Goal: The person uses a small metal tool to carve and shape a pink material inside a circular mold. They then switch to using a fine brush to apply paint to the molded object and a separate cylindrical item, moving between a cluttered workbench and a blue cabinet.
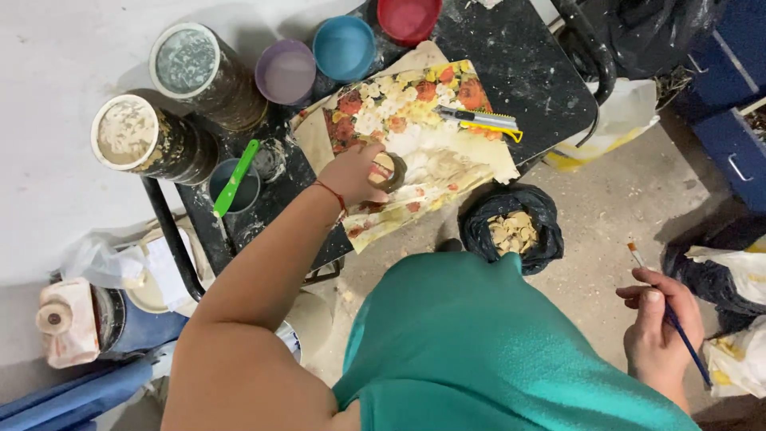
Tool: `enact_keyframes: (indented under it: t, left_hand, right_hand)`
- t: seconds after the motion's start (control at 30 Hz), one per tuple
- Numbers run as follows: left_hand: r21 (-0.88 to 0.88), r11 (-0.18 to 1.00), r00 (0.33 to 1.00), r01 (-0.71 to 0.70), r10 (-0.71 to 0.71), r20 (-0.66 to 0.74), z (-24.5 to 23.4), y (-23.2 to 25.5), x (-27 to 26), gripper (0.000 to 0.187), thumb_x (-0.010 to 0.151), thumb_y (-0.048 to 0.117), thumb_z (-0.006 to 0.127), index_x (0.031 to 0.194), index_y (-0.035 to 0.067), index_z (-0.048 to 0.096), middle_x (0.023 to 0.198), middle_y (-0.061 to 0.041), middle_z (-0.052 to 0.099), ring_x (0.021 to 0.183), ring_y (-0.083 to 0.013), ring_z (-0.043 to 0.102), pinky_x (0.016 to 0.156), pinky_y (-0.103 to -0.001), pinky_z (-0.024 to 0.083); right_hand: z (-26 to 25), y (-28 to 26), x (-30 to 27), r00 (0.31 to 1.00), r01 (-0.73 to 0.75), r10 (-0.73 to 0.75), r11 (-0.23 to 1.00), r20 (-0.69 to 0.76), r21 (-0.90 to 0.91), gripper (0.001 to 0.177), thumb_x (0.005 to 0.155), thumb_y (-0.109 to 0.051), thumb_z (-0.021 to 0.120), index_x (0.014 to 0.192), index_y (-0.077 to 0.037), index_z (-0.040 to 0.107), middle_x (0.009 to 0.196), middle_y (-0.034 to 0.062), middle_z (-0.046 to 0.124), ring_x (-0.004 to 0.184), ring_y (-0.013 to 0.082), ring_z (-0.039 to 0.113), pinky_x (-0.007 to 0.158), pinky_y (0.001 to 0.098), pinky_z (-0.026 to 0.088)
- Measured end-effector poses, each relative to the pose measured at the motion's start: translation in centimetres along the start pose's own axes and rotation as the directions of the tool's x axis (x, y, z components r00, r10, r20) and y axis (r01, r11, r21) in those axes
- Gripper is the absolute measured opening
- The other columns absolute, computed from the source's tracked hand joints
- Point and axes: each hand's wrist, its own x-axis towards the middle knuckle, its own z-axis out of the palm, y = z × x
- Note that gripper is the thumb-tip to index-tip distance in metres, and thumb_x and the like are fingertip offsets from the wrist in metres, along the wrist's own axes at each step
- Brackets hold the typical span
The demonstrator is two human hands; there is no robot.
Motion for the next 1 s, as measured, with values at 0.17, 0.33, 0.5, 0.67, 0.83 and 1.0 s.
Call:
enact_keyframes:
  t: [0.17, 0.33, 0.5, 0.67, 0.83, 1.0]
  left_hand:
    - [0.147, 0.989, 0.975, -0.013, 0.045, -0.220, 4.3, -1.3, 1.3, 0.103, 0.077, 0.033, 0.093, 0.157, 0.012, 0.031, 0.150, -0.021, 0.038, 0.134, -0.0470, 0.043, 0.102, -0.058, 0.050]
    - [0.139, 0.990, 0.962, -0.019, 0.056, -0.266, 3.7, -0.4, 0.5, 0.099, 0.076, 0.031, 0.088, 0.157, 0.021, 0.032, 0.147, -0.022, 0.039, 0.124, -0.0541, 0.045, 0.095, -0.062, 0.049]
    - [0.112, 0.994, 0.973, 0.001, 0.025, -0.230, 1.5, 1.3, -0.1, 0.098, 0.076, 0.036, 0.089, 0.156, 0.026, 0.033, 0.150, -0.019, 0.040, 0.131, -0.0528, 0.043, 0.085, -0.067, 0.057]
    - [0.060, 0.997, 0.960, -0.045, 0.059, -0.275, -2.8, 4.8, 4.3, 0.091, 0.070, 0.031, 0.090, 0.146, 0.032, 0.041, 0.147, -0.016, 0.044, 0.121, -0.0487, 0.054, 0.075, -0.062, 0.059]
    - [0.193, 0.955, 0.846, -0.224, 0.289, -0.449, -8.1, 11.5, 14.1, 0.098, 0.072, 0.047, 0.090, 0.152, 0.020, 0.041, 0.126, -0.021, 0.052, 0.117, -0.0482, 0.054, 0.091, -0.057, 0.050]
    - [0.203, 0.961, 0.873, -0.190, 0.260, -0.412, -8.6, 14.3, 25.6, 0.103, 0.062, 0.030, 0.089, 0.152, 0.024, 0.038, 0.136, -0.019, 0.049, 0.121, -0.0464, 0.052, 0.094, -0.056, 0.050]
  right_hand:
    - [-1.0, 0.7, -1.1, 0.999, -0.029, 0.028, 0.999, -0.035, -0.033, 0.038, 0.129, -0.020, 0.044, 0.134, 0.012, 0.064, 0.111, 0.0258, 0.068, 0.089, 0.0283, 0.066, 0.082, 0.0353, 0.052]
    - [-1.8, 1.3, -1.4, 0.995, -0.089, 0.084, 0.990, -0.047, -0.110, 0.029, 0.126, -0.013, 0.046, 0.131, 0.007, 0.067, 0.101, 0.0196, 0.070, 0.090, 0.0244, 0.068, 0.086, 0.0357, 0.055]
    - [-2.5, 0.5, -0.9, 0.979, -0.190, 0.178, 0.974, -0.102, -0.124, 0.026, 0.124, -0.008, 0.045, 0.130, 0.006, 0.066, 0.107, 0.0190, 0.070, 0.090, 0.0239, 0.066, 0.086, 0.0370, 0.055]
    - [-3.0, 3.0, -0.3, 0.959, -0.251, 0.224, 0.955, -0.172, -0.156, 0.027, 0.125, -0.010, 0.047, 0.132, 0.004, 0.069, 0.101, 0.0179, 0.071, 0.090, 0.0225, 0.065, 0.084, 0.0356, 0.055]
    - [-3.1, 2.6, 1.9, 0.953, -0.252, 0.212, 0.951, -0.215, -0.177, 0.028, 0.125, -0.013, 0.047, 0.132, 0.004, 0.069, 0.102, 0.0177, 0.071, 0.091, 0.0233, 0.068, 0.085, 0.0360, 0.058]
    - [-4.6, 3.9, 2.1, 0.930, -0.305, 0.235, 0.922, -0.283, -0.239, 0.031, 0.121, -0.022, 0.049, 0.130, -0.002, 0.071, 0.099, 0.0120, 0.073, 0.082, 0.0211, 0.067, 0.087, 0.0325, 0.054]
